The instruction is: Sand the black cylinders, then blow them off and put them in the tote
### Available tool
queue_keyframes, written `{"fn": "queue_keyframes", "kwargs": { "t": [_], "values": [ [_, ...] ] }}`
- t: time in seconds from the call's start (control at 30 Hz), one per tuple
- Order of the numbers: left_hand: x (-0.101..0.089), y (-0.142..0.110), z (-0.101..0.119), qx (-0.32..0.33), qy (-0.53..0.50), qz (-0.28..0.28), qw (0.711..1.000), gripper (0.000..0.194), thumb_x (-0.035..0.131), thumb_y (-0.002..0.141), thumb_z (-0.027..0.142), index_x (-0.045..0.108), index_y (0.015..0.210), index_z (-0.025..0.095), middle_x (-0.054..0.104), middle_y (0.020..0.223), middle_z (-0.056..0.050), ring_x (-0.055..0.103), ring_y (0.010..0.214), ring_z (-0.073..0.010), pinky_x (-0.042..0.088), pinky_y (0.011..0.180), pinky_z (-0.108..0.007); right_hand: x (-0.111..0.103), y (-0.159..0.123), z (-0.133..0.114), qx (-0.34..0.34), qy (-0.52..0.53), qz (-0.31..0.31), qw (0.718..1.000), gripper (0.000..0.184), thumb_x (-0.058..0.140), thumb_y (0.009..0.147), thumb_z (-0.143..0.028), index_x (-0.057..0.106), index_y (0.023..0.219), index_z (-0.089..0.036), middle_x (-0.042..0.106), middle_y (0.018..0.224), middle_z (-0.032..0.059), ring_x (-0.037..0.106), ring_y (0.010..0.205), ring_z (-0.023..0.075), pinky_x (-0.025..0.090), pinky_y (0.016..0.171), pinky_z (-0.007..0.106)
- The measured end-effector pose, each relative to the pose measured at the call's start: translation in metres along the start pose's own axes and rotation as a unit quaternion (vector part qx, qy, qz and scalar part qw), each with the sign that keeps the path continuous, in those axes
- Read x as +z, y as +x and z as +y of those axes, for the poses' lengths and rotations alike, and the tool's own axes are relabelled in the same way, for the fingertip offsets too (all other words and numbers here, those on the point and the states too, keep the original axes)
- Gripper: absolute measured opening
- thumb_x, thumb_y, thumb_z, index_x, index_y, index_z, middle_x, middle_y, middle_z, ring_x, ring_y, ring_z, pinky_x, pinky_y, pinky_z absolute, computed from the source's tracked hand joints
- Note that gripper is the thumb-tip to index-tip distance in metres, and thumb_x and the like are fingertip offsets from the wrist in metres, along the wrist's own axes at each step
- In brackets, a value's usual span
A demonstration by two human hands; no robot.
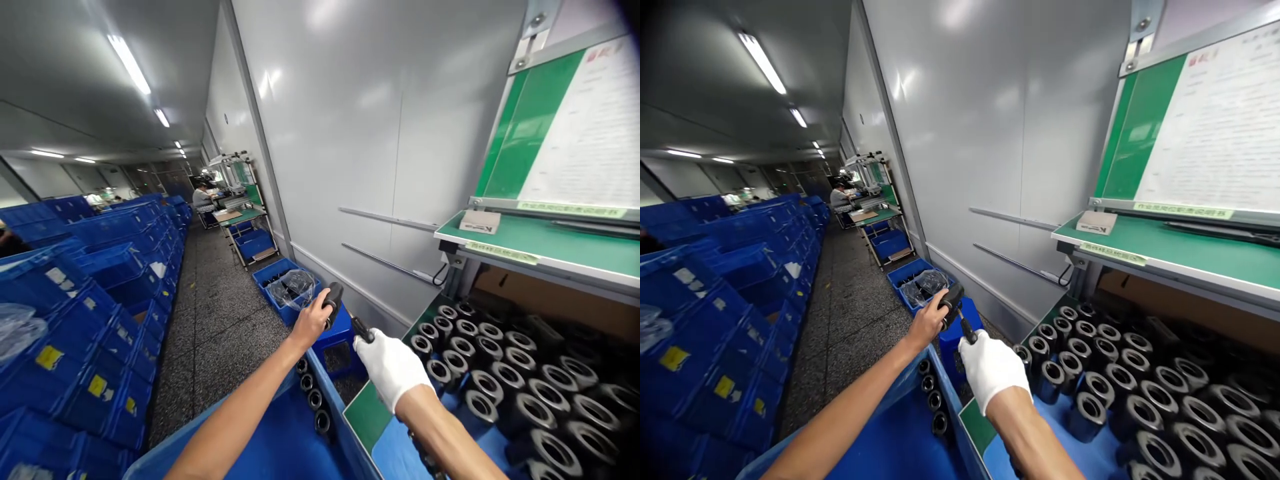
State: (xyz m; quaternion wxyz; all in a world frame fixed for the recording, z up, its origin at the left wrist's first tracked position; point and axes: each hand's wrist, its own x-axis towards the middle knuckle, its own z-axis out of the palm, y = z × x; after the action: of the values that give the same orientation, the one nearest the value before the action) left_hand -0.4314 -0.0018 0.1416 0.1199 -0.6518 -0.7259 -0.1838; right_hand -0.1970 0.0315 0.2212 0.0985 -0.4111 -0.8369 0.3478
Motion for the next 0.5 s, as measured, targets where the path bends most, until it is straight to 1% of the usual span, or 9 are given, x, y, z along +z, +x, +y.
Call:
{"fn": "queue_keyframes", "kwargs": {
  "t": [0.1, 0.17, 0.23, 0.3, 0.37, 0.43, 0.5],
  "values": [
    [0.0, 0.014, -0.018, -0.041, -0.01, 0.036, 0.998, 0.046, 0.046, 0.073, -0.006, 0.063, 0.104, 0.023, 0.034, 0.155, -0.005, 0.052, 0.129, -0.0267, 0.049, 0.108, -0.04, -0.003, 0.014, -0.012, -0.003, 0.039, 0.007, 0.999, 0.036, 0.041, 0.092, -0.047, 0.063, 0.088, -0.019, 0.067, 0.071, 0.0099, 0.067, 0.07, 0.0205, 0.047, 0.066, 0.028],
    [0.0, 0.024, -0.024, -0.073, -0.041, 0.084, 0.993, 0.049, 0.045, 0.07, -0.008, 0.063, 0.105, 0.021, 0.037, 0.151, -0.007, 0.055, 0.125, -0.0268, 0.049, 0.107, -0.039, -0.004, 0.019, -0.021, -0.011, 0.043, 0.005, 0.999, 0.036, 0.041, 0.093, -0.047, 0.063, 0.088, -0.019, 0.066, 0.069, 0.009, 0.067, 0.068, 0.0198, 0.046, 0.065, 0.027],
    [0.001, 0.034, -0.026, -0.09, -0.11, 0.145, 0.979, 0.052, 0.045, 0.066, -0.009, 0.064, 0.105, 0.02, 0.044, 0.146, -0.008, 0.054, 0.126, -0.0264, 0.045, 0.11, -0.039, -0.005, 0.022, -0.028, -0.021, 0.033, 0.005, 0.999, 0.034, 0.044, 0.092, -0.046, 0.064, 0.087, -0.019, 0.067, 0.07, 0.0093, 0.067, 0.07, 0.02, 0.047, 0.065, 0.027],
    [0.003, 0.042, -0.027, -0.103, -0.205, 0.206, 0.951, 0.052, 0.047, 0.062, -0.01, 0.066, 0.099, 0.019, 0.051, 0.138, -0.007, 0.051, 0.128, -0.0258, 0.041, 0.114, -0.038, -0.008, 0.024, -0.035, -0.027, 0.016, 0.011, 0.999, 0.03, 0.048, 0.09, -0.044, 0.064, 0.085, -0.019, 0.068, 0.075, 0.0105, 0.068, 0.075, 0.0209, 0.047, 0.068, 0.027],
    [0.005, 0.048, -0.029, -0.124, -0.279, 0.253, 0.918, 0.049, 0.049, 0.059, -0.01, 0.067, 0.094, 0.019, 0.055, 0.131, -0.006, 0.052, 0.126, -0.0253, 0.039, 0.114, -0.038, -0.013, 0.028, -0.04, -0.017, 0.0, 0.01, 1.0, 0.029, 0.049, 0.089, -0.044, 0.064, 0.086, -0.018, 0.069, 0.079, 0.0113, 0.068, 0.076, 0.0213, 0.047, 0.068, 0.027],
    [0.008, 0.053, -0.037, -0.157, -0.316, 0.291, 0.889, 0.044, 0.052, 0.06, -0.007, 0.068, 0.092, 0.019, 0.058, 0.124, -0.007, 0.054, 0.122, -0.0251, 0.041, 0.112, -0.038, -0.019, 0.032, -0.042, 0.0, -0.009, 0.004, 1.0, 0.031, 0.048, 0.089, -0.044, 0.063, 0.089, -0.017, 0.069, 0.079, 0.0113, 0.068, 0.073, 0.0206, 0.046, 0.065, 0.026],
    [0.012, 0.056, -0.046, -0.198, -0.348, 0.328, 0.856, 0.035, 0.056, 0.063, -0.002, 0.068, 0.09, 0.018, 0.06, 0.115, -0.008, 0.056, 0.117, -0.0253, 0.043, 0.109, -0.04, -0.022, 0.034, -0.044, 0.016, -0.008, 0.005, 1.0, 0.035, 0.043, 0.091, -0.046, 0.062, 0.093, -0.017, 0.068, 0.075, 0.0099, 0.066, 0.064, 0.0187, 0.045, 0.059, 0.024]
  ]
}}
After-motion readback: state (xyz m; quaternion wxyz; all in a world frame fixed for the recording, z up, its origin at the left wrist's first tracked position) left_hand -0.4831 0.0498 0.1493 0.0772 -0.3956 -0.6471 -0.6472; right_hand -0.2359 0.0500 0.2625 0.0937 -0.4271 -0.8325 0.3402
